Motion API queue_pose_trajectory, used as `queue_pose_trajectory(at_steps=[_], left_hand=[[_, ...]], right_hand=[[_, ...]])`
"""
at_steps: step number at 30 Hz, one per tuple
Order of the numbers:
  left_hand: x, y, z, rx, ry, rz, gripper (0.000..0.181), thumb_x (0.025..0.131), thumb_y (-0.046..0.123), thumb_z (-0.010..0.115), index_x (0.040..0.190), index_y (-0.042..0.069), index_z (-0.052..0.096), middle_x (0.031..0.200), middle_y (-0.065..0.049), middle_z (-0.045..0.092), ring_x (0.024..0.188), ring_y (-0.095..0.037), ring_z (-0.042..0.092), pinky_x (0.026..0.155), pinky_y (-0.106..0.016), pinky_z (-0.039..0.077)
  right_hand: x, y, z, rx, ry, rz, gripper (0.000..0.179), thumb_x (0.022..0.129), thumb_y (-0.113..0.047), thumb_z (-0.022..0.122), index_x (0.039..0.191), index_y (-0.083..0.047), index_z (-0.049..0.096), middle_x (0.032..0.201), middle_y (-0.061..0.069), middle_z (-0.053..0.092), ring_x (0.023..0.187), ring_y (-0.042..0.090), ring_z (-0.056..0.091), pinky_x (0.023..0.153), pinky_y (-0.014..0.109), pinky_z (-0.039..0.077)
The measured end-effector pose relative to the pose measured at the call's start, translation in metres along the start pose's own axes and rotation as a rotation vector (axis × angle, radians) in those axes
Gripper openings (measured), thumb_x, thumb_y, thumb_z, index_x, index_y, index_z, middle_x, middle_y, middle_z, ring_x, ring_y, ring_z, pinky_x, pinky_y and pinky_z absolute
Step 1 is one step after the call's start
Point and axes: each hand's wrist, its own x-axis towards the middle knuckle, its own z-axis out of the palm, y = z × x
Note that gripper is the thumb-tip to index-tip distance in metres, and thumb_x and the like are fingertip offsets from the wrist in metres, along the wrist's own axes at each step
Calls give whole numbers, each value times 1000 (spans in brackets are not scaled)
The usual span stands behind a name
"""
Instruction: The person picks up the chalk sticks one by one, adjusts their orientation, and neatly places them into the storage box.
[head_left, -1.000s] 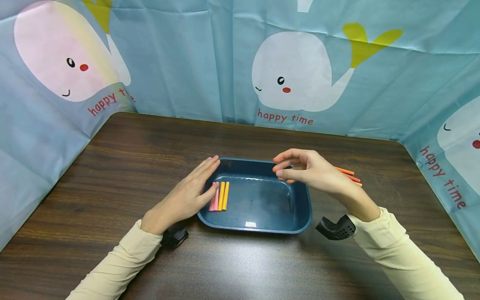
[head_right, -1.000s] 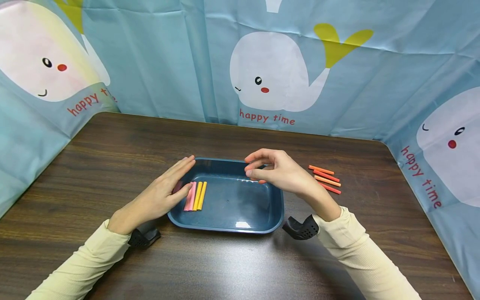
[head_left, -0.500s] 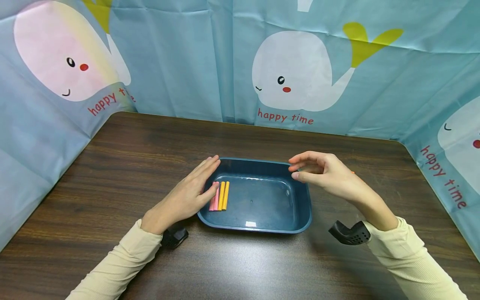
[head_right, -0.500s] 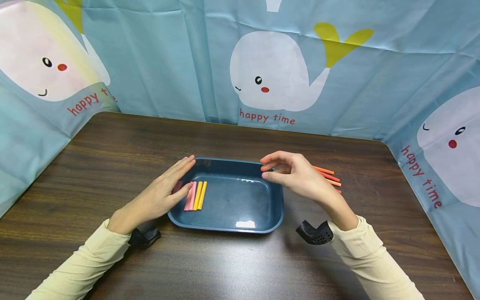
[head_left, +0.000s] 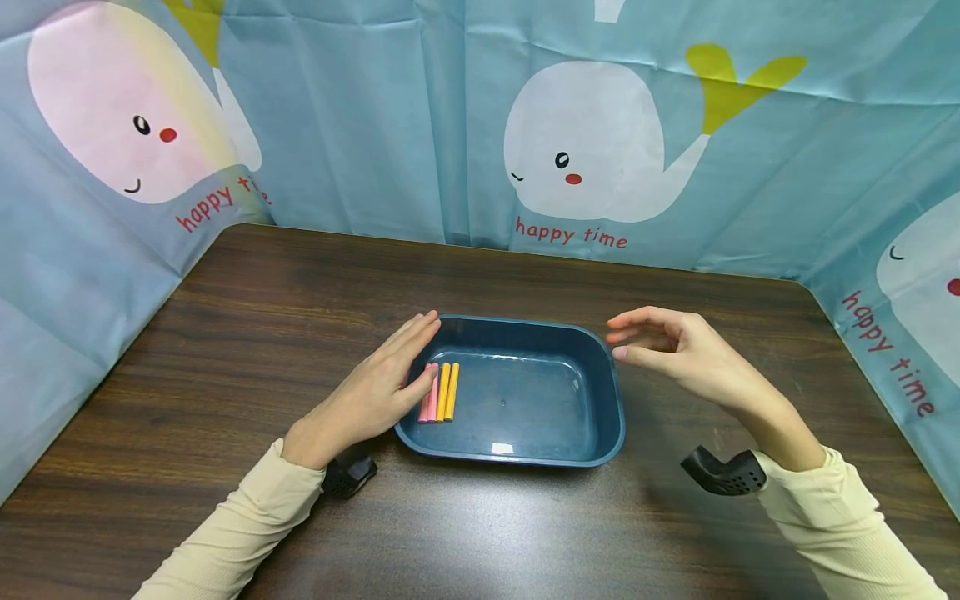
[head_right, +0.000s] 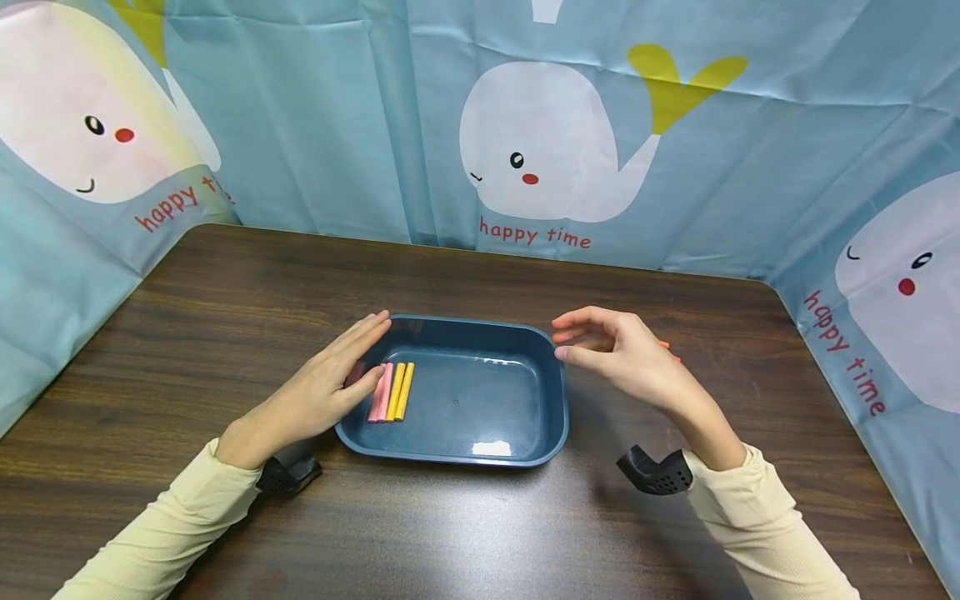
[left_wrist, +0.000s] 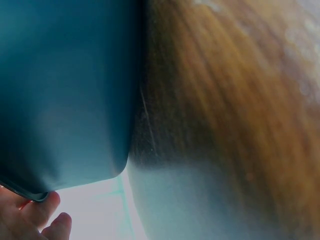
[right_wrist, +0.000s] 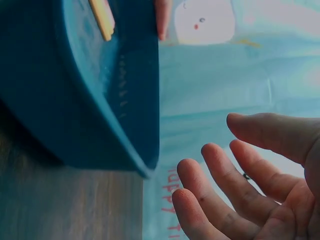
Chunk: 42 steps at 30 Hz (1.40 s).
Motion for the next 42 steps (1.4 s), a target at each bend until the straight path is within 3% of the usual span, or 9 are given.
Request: queue_pose_trajectory(at_steps=[9, 15, 20, 26, 30, 33, 38, 42], left_hand=[[-1, 0, -1, -1, -8, -11, 64, 98, 19, 59, 154, 3, 32, 165, -9, 24, 153, -32, 21, 121, -55, 25], [0, 1, -1, 0, -6, -6, 65, 98, 19, 59, 155, 3, 31, 165, -10, 25, 153, -33, 22, 120, -55, 25], [0, 1, -2, 1, -16, -12, 66, 98, 19, 59, 155, 4, 30, 165, -10, 24, 154, -31, 20, 120, -55, 25], [-1, 1, -2, -3, -10, -9, 65, 99, 19, 59, 155, 4, 31, 165, -9, 24, 154, -31, 21, 120, -55, 26], [-1, 1, -2, -8, -12, -11, 64, 99, 19, 58, 155, 4, 31, 165, -9, 25, 154, -30, 20, 121, -54, 25], [-1, 1, -2, -9, -18, -14, 65, 99, 20, 58, 155, 5, 30, 165, -10, 24, 154, -29, 20, 121, -55, 25], [-1, 1, -1, -8, -24, -18, 65, 99, 20, 58, 156, 5, 29, 165, -10, 24, 154, -29, 19, 120, -55, 25], [-1, 1, -1, -10, -20, -14, 64, 99, 20, 57, 156, 5, 30, 165, -10, 25, 154, -30, 20, 120, -55, 25]], right_hand=[[-6, 14, -10, -65, 37, 7, 37, 93, -23, 70, 128, -15, 62, 119, 1, 70, 97, 1, 69, 79, 25, 57], [-11, 29, -19, -104, 71, 42, 37, 94, -25, 69, 128, -14, 62, 113, -13, 69, 97, -4, 66, 76, 22, 56], [-15, 42, -22, -141, 95, 36, 35, 94, -22, 69, 127, -10, 63, 117, 2, 70, 95, -9, 65, 75, 20, 56], [-16, 58, -25, -244, 157, 7, 33, 92, -19, 71, 123, -8, 67, 115, 1, 73, 89, -10, 64, 71, 17, 54], [-16, 68, -27, -338, 186, -12, 32, 90, -15, 73, 119, -5, 68, 114, 17, 73, 83, -13, 62, 66, 17, 52], [-16, 75, -28, -395, 188, 4, 32, 88, -14, 75, 117, -2, 69, 107, 20, 74, 81, -1, 68, 64, 18, 51], [-15, 84, -31, -429, 164, 52, 33, 87, -12, 75, 118, 0, 68, 105, 23, 72, 90, 33, 72, 63, 19, 51], [-15, 92, -34, -439, 149, 87, 34, 88, -11, 73, 119, 2, 67, 106, 25, 71, 93, 38, 70, 63, 21, 51]])
